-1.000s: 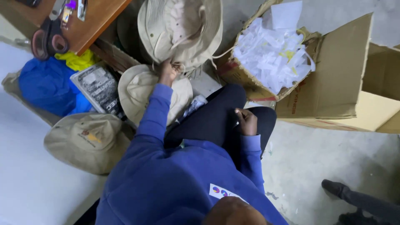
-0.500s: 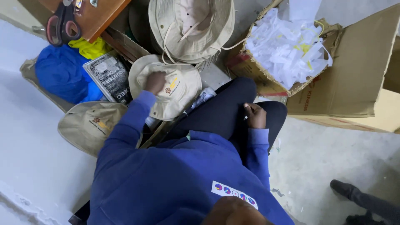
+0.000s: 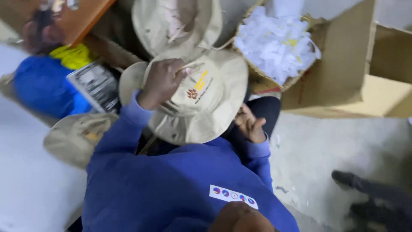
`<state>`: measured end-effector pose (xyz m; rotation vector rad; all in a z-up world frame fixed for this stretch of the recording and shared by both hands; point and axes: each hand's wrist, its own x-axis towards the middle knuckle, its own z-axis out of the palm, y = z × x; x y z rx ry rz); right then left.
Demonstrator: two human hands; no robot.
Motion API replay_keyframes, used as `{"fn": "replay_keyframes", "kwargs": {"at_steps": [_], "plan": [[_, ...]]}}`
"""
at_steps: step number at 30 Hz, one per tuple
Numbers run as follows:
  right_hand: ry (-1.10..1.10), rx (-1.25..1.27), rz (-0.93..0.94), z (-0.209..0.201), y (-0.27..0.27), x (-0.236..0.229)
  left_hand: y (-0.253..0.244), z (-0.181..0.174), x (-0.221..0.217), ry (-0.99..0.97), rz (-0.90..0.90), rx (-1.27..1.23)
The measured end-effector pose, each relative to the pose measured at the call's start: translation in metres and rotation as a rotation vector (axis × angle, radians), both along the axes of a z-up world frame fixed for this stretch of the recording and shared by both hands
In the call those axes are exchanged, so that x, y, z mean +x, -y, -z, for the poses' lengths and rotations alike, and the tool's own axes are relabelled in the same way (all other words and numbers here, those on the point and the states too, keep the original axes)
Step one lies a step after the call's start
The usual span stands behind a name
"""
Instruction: The person prepares hats by placing adhesive labels inside the crowns and inserting small white papers.
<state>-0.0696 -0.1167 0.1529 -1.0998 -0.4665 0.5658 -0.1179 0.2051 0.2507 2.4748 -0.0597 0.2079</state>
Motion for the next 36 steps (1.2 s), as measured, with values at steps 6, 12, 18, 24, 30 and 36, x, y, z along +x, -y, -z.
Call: {"fn": "replay_keyframes", "kwargs": {"at_steps": [6,12,18,24,30,36], "plan": [[-0.099,0.203,0.496,0.014,0.093,-0.021,0.135,0.042,0.028,0.646,-0.096,-0.438],[0.829,-0.911,0.556,-0.099,0.091,-0.036,0.174,0.068,0.065,0.142,0.275,-0.437],[1.195,-1.183,0.187,0.114,0.13,-0.048,0.147,0.071,0.061,0.453,0.052,-0.423],[0.945,-0.943,0.128,0.044,0.121,-0.073,0.225,0.188,0.104,-0.053,0.672,-0.312],[0.821,-0.881,0.223,0.112,0.142,-0.074,0.285,0.247,0.128,-0.317,0.614,0.238],[0.192,-0.974,0.551,0.096,0.127,-0.055,0.26,0.278,0.11,-0.266,0.563,-0.564]]}}
